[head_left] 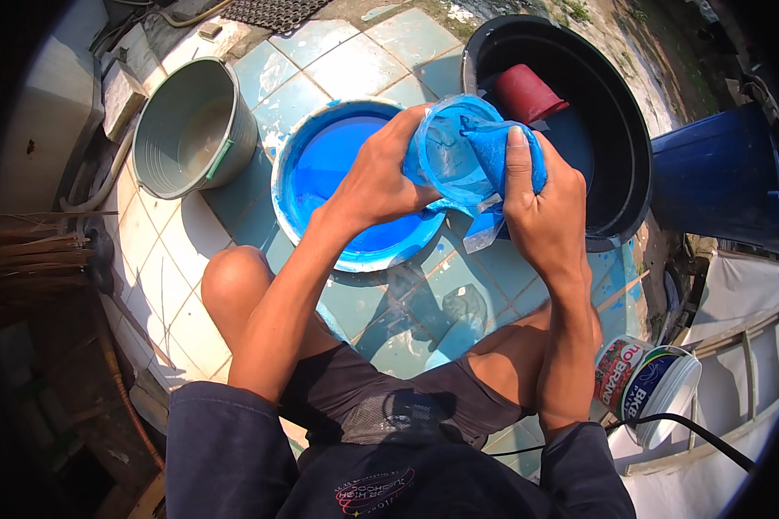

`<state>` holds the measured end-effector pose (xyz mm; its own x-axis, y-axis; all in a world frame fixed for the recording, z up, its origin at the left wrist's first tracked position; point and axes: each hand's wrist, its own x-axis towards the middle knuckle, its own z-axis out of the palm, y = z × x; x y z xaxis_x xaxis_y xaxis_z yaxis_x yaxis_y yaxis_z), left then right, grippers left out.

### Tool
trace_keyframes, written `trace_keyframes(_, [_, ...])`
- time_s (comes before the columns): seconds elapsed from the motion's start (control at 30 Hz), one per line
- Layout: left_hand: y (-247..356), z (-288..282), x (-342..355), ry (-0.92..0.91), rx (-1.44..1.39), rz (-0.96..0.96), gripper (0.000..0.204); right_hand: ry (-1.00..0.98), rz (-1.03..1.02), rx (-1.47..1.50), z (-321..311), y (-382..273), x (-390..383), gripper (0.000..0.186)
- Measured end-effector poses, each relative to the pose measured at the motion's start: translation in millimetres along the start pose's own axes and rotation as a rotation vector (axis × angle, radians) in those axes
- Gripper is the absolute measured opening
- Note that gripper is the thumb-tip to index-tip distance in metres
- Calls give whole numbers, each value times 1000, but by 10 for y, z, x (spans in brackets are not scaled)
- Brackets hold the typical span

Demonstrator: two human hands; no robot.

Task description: Mixing blue paint in a plastic cup with a brush and adding water.

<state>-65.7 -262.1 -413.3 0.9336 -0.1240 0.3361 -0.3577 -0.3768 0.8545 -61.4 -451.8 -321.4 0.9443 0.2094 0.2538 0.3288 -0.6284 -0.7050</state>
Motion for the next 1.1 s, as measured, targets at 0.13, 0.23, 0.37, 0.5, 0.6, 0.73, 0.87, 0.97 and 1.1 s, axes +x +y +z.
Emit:
trace_keyframes(0.13, [-59,144,-2,1,-20,6,83,-54,-8,-154,-69,64,-10,34])
trace_keyframes(0.23, [-48,190,-14,18,-34,1,82,-7,-90,-232,-44,154,-18,34])
trace_keyframes(0.37, [-43,177,-34,56,86,33,80,-31,-123,-282,-29,191,-20,34])
trace_keyframes(0.5, [-67,183,-64,57,132,59,79,-36,-162,-287,-11,185,-31,34])
trace_keyframes(0.6, [-83,207,-92,81,39,104,80,-68,-158,-294,-32,130,-35,34])
trace_keyframes(0.73, [-102,277,-132,94,16,95,78,-98,-152,-315,-43,123,-43,33])
trace_keyframes(0.87, [-106,335,-155,95,9,76,77,-108,-146,-347,-61,139,-65,33])
trace_keyframes(0.97, [-107,337,-197,89,24,53,77,-118,-146,-363,-43,147,-79,33])
trace_keyframes(1.1, [-99,369,-191,120,70,96,77,-131,-154,-373,-68,153,-84,32])
